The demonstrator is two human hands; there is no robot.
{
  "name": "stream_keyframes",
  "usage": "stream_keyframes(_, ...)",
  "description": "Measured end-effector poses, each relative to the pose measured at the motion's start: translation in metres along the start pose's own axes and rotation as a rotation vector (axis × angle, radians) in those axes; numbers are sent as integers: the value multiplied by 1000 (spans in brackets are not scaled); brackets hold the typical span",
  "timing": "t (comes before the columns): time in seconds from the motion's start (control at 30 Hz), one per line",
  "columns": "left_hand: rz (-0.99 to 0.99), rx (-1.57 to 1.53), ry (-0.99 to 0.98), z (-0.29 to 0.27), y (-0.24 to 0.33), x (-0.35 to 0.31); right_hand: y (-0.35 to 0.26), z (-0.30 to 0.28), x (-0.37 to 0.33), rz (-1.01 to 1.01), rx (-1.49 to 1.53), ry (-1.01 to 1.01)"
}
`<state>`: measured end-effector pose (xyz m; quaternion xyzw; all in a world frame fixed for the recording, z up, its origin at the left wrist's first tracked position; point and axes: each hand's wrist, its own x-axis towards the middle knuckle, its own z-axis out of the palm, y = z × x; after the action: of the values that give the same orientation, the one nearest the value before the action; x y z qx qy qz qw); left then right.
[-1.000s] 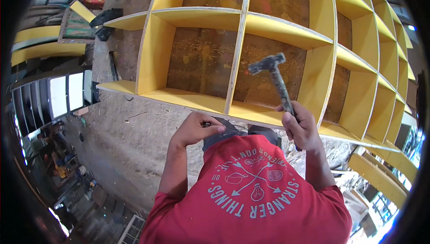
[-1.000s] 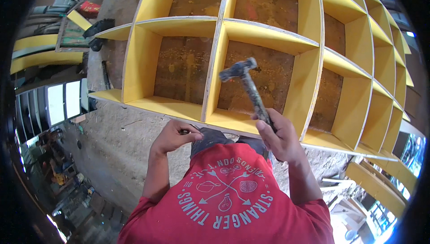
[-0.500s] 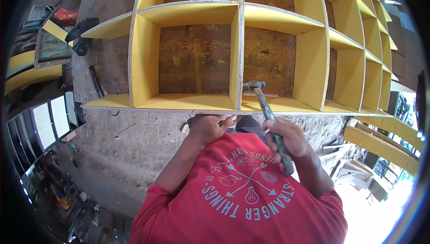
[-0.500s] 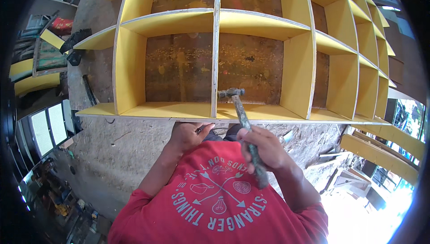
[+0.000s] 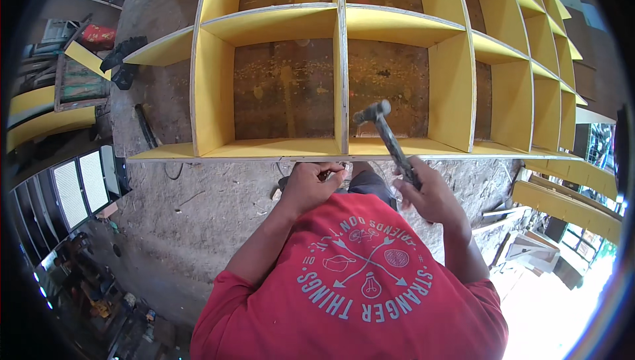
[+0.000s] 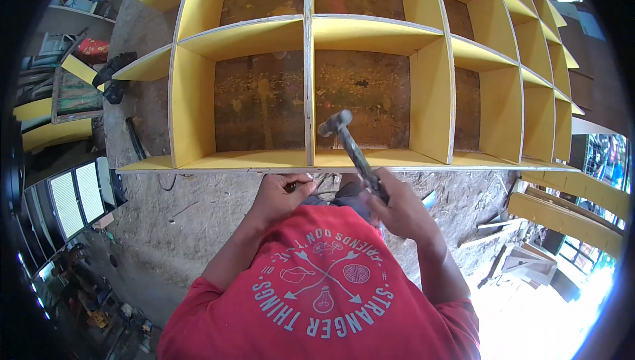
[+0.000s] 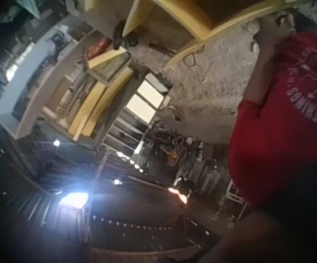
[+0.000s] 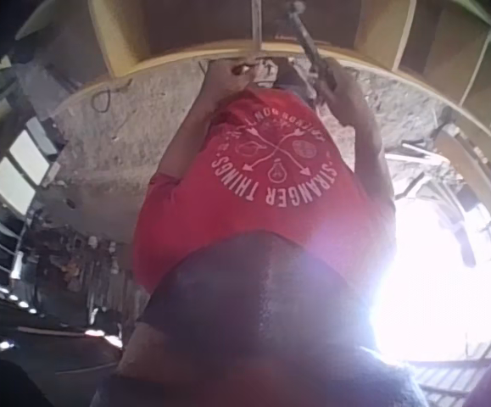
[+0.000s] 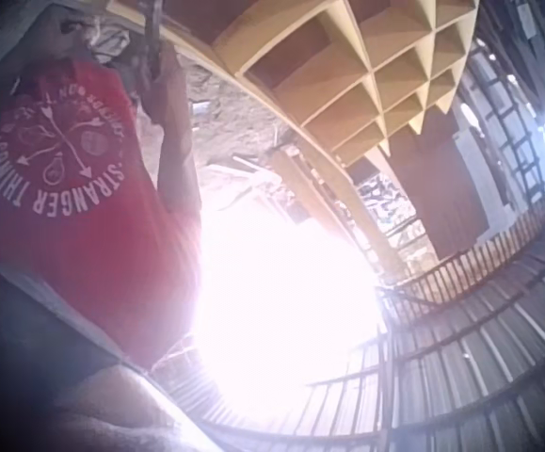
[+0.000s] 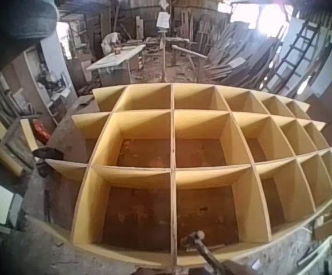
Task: The person trims nails on a wooden board using pincers, then hammers nails into the board to attach it to a shelving unit using a hammer.
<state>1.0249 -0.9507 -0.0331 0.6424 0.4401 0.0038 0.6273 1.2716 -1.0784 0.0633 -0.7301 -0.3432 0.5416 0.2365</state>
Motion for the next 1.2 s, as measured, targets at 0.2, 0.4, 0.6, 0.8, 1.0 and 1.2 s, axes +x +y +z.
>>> stream_keyframes(0.2, -42, -519, 5, 7, -30, -2, 18, -26, -39, -36, -259, 82)
stream_keyframes(0.4, -11, -394, -15, -1, -27, 5, 30, -33, -57, -159, -328, 40)
stream_keyframes(0.6, -4, -503, 25, 7, -29, 7, 26, -24, -46, -253, -569, -56)
stream_keyframes(0.8, 4, -492, 46, 9, -24, 8, 26, -8, -30, -296, -805, -144)
stream_keyframes(1.0, -30, -485, 89, 13, -22, 7, 25, -6, -17, -290, -870, -189)
stream_keyframes(1.2, 0, -458, 117, 15, -22, 8, 31, -12, -10, -210, -759, -264)
